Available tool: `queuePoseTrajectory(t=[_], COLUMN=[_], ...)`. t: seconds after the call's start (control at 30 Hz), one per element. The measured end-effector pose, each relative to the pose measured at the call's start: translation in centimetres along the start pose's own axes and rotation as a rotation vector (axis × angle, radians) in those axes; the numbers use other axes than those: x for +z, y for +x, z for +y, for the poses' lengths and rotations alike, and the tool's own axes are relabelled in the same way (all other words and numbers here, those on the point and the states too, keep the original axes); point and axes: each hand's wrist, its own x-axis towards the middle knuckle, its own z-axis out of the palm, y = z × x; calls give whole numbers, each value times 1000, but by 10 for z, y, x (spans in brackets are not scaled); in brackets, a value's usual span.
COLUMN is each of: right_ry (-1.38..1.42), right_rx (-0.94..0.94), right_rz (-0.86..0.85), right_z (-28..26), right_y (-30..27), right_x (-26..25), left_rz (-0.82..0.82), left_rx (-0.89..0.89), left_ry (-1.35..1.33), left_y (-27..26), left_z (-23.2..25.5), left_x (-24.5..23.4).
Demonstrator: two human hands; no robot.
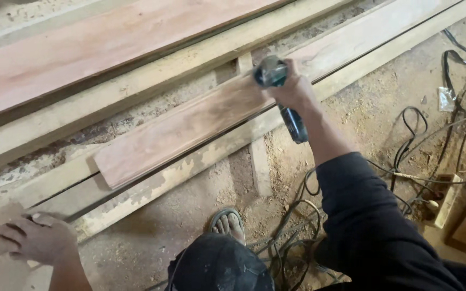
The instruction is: The person sands the surface of a long wooden plank with an angle grinder, moving along the length of the wood. They then switch to sanding the side of a shorter plank.
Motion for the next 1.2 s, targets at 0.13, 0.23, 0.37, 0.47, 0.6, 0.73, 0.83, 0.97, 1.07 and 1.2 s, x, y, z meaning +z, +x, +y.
queuePoseTrajectory(t=[0.13,0.23,0.37,0.47,0.6,0.73,0.83,0.97,1.07,1.2], right_ry=[-37,-73,-68,-184,-129,-210,-192,-139,-109,-93], right_rx=[9,-26,-377,-307,-491,-325,-229,-156,-62,-47], right_rz=[81,-12,-102,-231,-226,-207,-166,-123,-84,-33], right_z=[-10,-33,-64,-113,-97,-105,-81,-53,-36,-14], right_y=[-18,-47,-85,-114,-91,-87,-64,-46,-30,-15], right_x=[5,36,93,114,157,119,95,59,41,13], left_rz=[-21,48,-85,-155,-228,-195,-229,-183,-42,-100], left_rx=[-28,7,-77,-134,-191,-152,-181,-152,-41,-73], left_ry=[-74,-26,-97,-155,-173,-118,-138,-199,-35,-94], left_y=[1,-1,-1,5,9,8,11,8,3,2], left_z=[5,3,9,17,15,19,24,26,14,10], left_x=[-1,-1,-10,-21,-20,-24,-33,-37,-16,-9])
